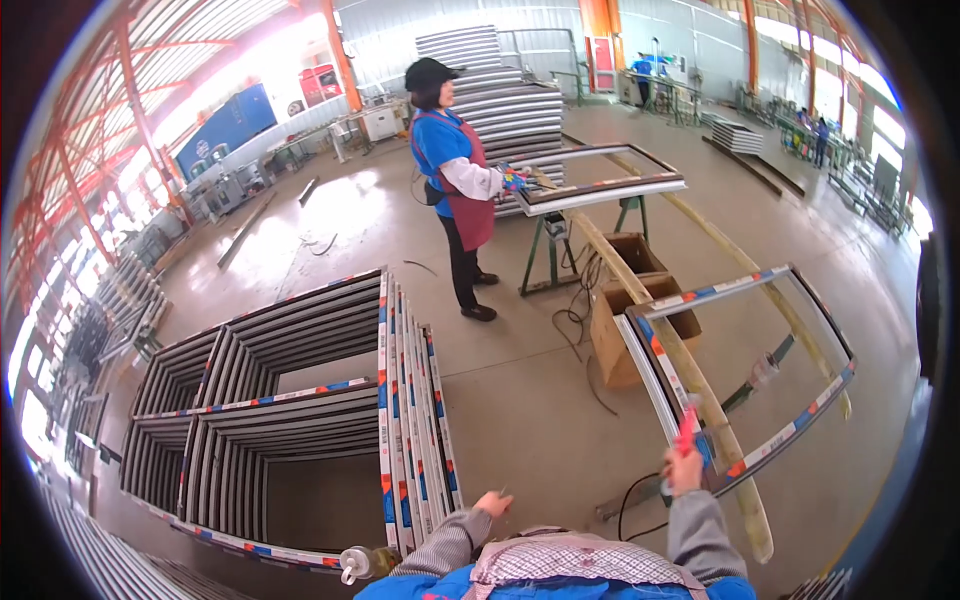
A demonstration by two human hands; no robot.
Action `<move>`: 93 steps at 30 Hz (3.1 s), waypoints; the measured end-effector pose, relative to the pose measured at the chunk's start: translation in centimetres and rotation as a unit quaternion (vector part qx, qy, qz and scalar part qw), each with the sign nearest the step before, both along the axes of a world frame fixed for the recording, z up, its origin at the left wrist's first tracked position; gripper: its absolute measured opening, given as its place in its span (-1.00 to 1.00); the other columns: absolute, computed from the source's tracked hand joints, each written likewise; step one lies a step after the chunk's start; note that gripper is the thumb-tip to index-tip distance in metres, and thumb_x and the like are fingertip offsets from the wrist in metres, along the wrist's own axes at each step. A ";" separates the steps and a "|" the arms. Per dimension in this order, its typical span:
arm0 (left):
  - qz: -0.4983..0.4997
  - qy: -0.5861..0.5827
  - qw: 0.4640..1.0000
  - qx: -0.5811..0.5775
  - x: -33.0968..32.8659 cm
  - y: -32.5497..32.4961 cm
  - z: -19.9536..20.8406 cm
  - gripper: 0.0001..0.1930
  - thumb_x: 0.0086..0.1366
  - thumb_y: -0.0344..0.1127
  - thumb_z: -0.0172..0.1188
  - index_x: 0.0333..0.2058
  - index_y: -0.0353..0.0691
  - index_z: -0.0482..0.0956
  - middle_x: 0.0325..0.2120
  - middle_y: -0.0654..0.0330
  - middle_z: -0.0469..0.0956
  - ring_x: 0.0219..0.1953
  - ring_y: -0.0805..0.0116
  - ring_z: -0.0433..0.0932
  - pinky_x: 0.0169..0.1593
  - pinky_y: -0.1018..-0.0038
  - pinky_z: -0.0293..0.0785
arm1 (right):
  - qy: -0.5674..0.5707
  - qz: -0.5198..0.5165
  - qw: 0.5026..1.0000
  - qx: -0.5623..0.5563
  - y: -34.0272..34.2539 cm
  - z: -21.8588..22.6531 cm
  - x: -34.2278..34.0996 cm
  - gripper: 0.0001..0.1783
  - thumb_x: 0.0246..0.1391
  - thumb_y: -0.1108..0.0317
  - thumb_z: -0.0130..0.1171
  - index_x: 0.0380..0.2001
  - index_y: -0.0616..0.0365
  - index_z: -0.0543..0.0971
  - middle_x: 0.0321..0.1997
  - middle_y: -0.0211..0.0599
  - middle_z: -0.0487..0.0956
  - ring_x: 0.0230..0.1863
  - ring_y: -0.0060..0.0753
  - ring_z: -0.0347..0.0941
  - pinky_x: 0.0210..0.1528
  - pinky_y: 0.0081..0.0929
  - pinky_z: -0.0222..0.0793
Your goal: Fitting and cutting rubber seals into metal window frames.
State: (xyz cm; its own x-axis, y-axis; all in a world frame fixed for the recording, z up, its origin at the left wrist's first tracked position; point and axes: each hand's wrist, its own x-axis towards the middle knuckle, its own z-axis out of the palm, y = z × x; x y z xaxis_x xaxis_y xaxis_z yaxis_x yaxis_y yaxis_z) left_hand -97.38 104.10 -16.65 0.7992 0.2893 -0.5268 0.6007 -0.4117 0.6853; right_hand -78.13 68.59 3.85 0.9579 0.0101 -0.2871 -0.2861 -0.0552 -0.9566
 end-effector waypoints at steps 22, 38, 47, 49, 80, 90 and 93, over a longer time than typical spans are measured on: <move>0.043 -0.357 0.671 -0.649 21.5 8.6 28.3 -0.74 0.26 0.00 -0.14 -0.44 0.01 0.39 -0.82 0.56 0.19 -0.77 0.75 0.04 -0.76 0.73 -0.01 | -0.273 0.083 0.920 -0.267 -4.1 5.0 -11.6 -0.63 -0.28 0.41 0.14 -0.25 0.01 0.46 -0.33 -0.32 0.50 -0.30 -0.19 0.43 -0.27 -0.38 0.36; 0.181 -0.088 0.934 -0.296 23.3 -9.1 12.0 -0.70 0.22 -0.11 -0.14 -0.22 -0.18 0.36 -0.30 0.12 0.50 -0.77 0.62 0.11 -0.74 0.66 0.09 | -0.228 0.067 0.740 -0.629 -12.4 0.1 1.8 -0.75 -0.13 0.21 0.12 -0.39 0.05 0.37 -0.34 -0.38 0.35 -0.22 -0.36 0.26 -0.14 -0.40 0.15; -0.065 -0.046 0.897 -0.435 22.2 -26.0 16.4 -0.70 0.29 -0.10 -0.20 -0.20 -0.16 0.39 -0.47 0.25 0.49 -0.75 0.73 0.10 -0.73 0.74 0.02 | 0.044 0.034 0.996 -0.070 -2.4 -0.7 -7.0 -0.56 -0.20 0.35 0.19 -0.21 0.25 0.34 -0.31 -0.20 0.44 -0.25 -0.39 0.37 -0.18 -0.46 0.30; -0.133 -0.118 0.907 -0.381 20.9 -27.7 13.9 -0.69 0.29 -0.07 -0.20 -0.26 -0.12 0.42 -0.51 0.31 0.48 -0.76 0.74 0.06 -0.72 0.74 -0.02 | 0.073 0.014 0.992 0.104 -1.0 -1.5 -7.6 -0.61 -0.10 0.48 0.12 -0.15 0.29 0.30 -0.24 -0.29 0.43 -0.21 -0.54 0.35 -0.17 -0.57 0.29; -0.134 0.063 0.851 -0.504 19.6 -26.4 14.3 -0.67 0.29 -0.14 -0.21 -0.17 -0.26 0.33 -0.46 0.23 0.43 -0.60 0.57 0.33 -0.49 0.61 0.31 | 0.130 -0.124 0.977 -0.111 1.0 -2.7 -9.8 -0.73 -0.15 0.35 0.21 -0.44 0.31 0.41 -0.57 -0.43 0.41 -0.51 -0.67 0.23 -0.48 -0.64 0.21; -0.473 0.028 0.851 -0.226 21.4 -25.5 7.7 -0.70 0.21 -0.18 -0.06 -0.25 -0.27 0.50 -0.34 0.12 0.54 -0.27 0.34 0.49 -0.15 0.49 0.34 | 0.233 -0.372 0.891 0.116 0.5 -1.1 -14.4 -0.63 0.09 0.01 -0.08 -0.53 0.09 0.26 -0.64 -0.51 0.19 -0.60 -0.65 0.08 -0.54 -0.65 0.10; -0.492 -0.111 0.825 -0.254 21.6 -29.1 7.0 -0.69 0.21 -0.19 -0.07 -0.25 -0.31 0.48 -0.41 0.09 0.54 -0.33 0.33 0.50 -0.21 0.48 0.35 | 0.290 -0.393 0.830 0.269 1.1 0.4 -13.6 -0.55 0.12 -0.12 -0.28 -0.51 0.06 0.26 -0.68 -0.47 0.20 -0.65 -0.58 0.10 -0.55 -0.63 0.10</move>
